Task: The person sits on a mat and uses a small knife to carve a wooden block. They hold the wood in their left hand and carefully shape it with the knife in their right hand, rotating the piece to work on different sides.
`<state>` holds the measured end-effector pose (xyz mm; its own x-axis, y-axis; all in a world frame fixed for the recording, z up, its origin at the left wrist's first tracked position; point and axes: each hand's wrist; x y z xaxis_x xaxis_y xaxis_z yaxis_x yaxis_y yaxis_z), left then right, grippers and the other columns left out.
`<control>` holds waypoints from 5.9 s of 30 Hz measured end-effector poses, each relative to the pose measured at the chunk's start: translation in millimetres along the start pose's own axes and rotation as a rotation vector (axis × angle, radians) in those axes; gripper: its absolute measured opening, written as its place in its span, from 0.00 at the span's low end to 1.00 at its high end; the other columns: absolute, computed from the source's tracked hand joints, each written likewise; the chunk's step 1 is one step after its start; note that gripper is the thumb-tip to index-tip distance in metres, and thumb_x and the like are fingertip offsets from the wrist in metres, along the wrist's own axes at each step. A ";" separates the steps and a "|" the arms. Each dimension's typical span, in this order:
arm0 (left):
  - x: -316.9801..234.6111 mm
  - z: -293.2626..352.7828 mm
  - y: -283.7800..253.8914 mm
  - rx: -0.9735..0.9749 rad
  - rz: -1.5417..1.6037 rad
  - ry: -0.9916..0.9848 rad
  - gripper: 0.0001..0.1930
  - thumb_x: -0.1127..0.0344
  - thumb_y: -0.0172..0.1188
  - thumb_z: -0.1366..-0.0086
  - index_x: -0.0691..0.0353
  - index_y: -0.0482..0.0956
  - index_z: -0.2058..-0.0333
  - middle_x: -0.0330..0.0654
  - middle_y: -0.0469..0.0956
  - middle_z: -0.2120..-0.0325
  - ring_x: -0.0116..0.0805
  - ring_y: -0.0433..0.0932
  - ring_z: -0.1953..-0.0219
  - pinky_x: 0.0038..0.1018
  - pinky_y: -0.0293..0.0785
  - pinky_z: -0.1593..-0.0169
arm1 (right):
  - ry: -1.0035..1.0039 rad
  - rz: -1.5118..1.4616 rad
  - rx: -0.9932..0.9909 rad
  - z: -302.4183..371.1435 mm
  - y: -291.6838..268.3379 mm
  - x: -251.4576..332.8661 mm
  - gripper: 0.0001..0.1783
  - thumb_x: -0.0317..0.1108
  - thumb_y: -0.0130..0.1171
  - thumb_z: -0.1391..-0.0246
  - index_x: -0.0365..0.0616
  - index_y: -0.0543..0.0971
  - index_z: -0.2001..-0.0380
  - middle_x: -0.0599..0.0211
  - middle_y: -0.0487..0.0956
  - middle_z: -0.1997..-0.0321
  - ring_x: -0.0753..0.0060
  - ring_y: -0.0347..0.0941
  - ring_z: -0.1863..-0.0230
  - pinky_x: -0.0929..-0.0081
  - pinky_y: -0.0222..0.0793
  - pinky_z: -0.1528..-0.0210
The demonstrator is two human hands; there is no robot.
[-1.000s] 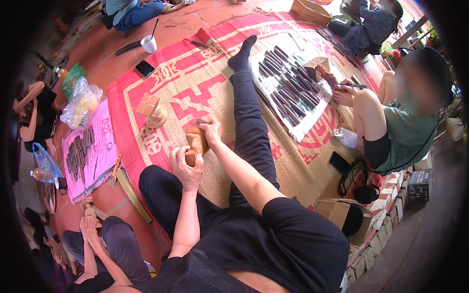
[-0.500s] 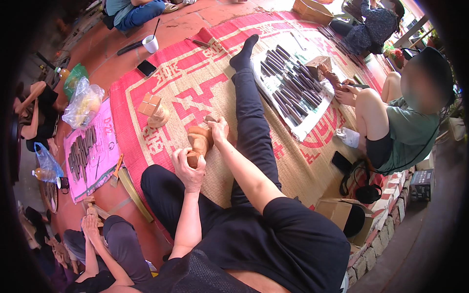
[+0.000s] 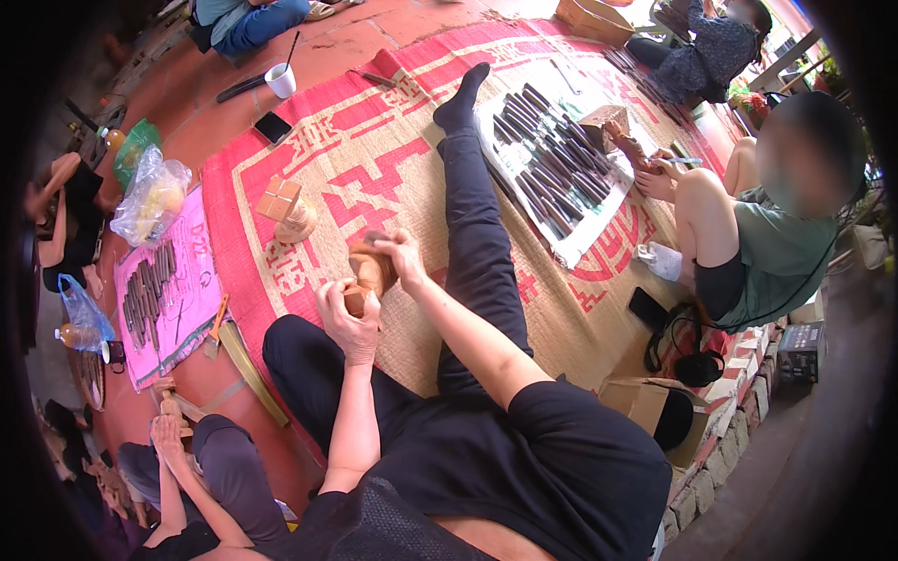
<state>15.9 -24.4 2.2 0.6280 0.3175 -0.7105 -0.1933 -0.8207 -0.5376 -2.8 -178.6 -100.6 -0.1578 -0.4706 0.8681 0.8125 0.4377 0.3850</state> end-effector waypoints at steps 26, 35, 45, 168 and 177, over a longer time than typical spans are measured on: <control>8.1 -0.7 1.3 -0.050 0.025 -0.023 0.17 0.64 0.64 0.51 0.62 0.73 0.63 0.47 0.69 0.64 0.48 0.72 0.59 0.40 0.72 0.54 | 0.035 0.002 -0.008 20.6 -5.9 -10.8 0.08 0.29 0.63 0.50 0.46 0.73 0.72 0.72 0.76 0.71 0.81 0.69 0.67 0.80 0.65 0.62; 11.8 -1.9 -2.0 -0.069 0.034 -0.056 0.17 0.66 0.63 0.49 0.64 0.72 0.61 0.48 0.70 0.62 0.47 0.73 0.57 0.40 0.72 0.53 | 0.144 -0.094 -0.275 0.1 -7.6 -2.4 0.06 0.26 0.61 0.51 0.42 0.72 0.73 0.71 0.75 0.74 0.79 0.71 0.70 0.77 0.68 0.66; 13.4 -2.1 5.2 -0.084 -0.003 -0.077 0.17 0.63 0.62 0.47 0.65 0.72 0.61 0.48 0.70 0.63 0.47 0.74 0.59 0.39 0.72 0.54 | -0.057 -0.012 -0.170 -0.7 1.9 -17.6 0.09 0.29 0.62 0.51 0.41 0.71 0.73 0.68 0.76 0.73 0.78 0.72 0.70 0.78 0.69 0.67; 18.6 -2.1 0.3 -0.131 0.067 -0.202 0.18 0.64 0.64 0.46 0.64 0.72 0.59 0.48 0.69 0.61 0.45 0.73 0.57 0.38 0.70 0.51 | 0.079 -0.100 -0.098 20.1 7.0 -33.9 0.11 0.28 0.66 0.51 0.48 0.71 0.73 0.72 0.76 0.74 0.79 0.71 0.74 0.74 0.67 0.69; 24.5 0.6 -1.5 -0.138 0.068 -0.188 0.17 0.65 0.64 0.46 0.65 0.72 0.60 0.48 0.70 0.61 0.45 0.73 0.57 0.38 0.70 0.52 | 0.211 -0.162 -0.160 16.5 -0.1 -12.9 0.10 0.27 0.63 0.49 0.47 0.70 0.73 0.70 0.76 0.73 0.73 0.73 0.73 0.70 0.70 0.67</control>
<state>31.1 -15.1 -14.6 0.4634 0.3314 -0.8219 -0.1177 -0.8962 -0.4277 -10.2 -160.0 -106.7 -0.1858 -0.6807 0.7086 0.8670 0.2257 0.4442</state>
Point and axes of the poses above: each hand's wrist, its own z-axis away from the middle knuckle, its own y-axis out of the palm, x = y × z
